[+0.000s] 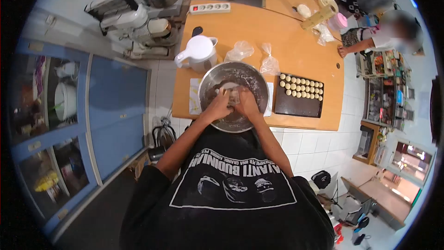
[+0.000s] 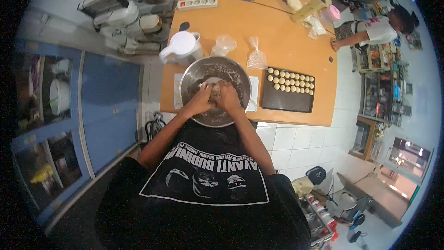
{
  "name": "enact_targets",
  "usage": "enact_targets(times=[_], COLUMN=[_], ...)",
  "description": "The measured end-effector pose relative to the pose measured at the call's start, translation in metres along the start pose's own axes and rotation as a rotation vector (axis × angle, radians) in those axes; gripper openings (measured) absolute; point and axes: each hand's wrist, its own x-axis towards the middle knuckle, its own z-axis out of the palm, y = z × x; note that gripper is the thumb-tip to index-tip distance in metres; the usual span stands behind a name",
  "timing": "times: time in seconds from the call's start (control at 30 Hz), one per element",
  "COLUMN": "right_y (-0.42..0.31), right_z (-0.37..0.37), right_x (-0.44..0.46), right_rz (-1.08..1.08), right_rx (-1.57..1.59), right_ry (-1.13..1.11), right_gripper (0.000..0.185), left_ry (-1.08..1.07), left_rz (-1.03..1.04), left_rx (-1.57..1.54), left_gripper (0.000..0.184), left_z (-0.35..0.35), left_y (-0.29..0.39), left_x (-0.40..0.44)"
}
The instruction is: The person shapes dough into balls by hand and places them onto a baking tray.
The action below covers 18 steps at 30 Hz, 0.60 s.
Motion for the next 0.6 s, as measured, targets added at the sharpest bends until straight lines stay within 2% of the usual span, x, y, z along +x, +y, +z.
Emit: enact_targets(times=[0.07,0.13,0.2,0.23,0.27,0.33,0.5,0.6], right_y=[0.002,-0.001,-0.012,-0.012,-0.010,-0.010,-0.011,-0.013], right_z=[0.003,0.002,-0.009,-0.007,-0.007,-0.008,-0.008,-0.008], right_x=[0.003,0.006,0.011,0.010,0.011,0.006,-0.008,-0.007], right_rz=[0.047,0.041,0.194,0.232,0.234,0.056,0.074,0.112], right_rx=[-0.039,-0.036,-0.067,-0.087,-0.087,0.027,0.029,-0.117], right_ry=[-0.078,-0.026,-0.178,-0.179,-0.154,-0.052,-0.024,-0.035], right_gripper=[0.050,0.051,0.050,0.047,0.047,0.044,0.045,0.048], left_ry=[-0.048,-0.006,0.009,0.005,0.002,-0.007,0.097,0.016], left_rz=[-0.020,0.027,0.061,0.063,0.063,0.100,0.099,0.038], left_rx=[0.087,0.164,0.213,0.235,0.256,0.291,0.385,0.355], left_gripper=[0.091,0.088,0.087,0.083,0.080,0.077,0.075,0.065], left_z=[-0.005,0.004,0.010,0.007,0.002,0.001,0.008,0.010], left_y=[0.003,-0.009,-0.015,-0.010,-0.006,-0.007,0.000,-0.001], left_x=[0.010,0.017,0.022,0.022,0.022,0.022,0.021,0.025])
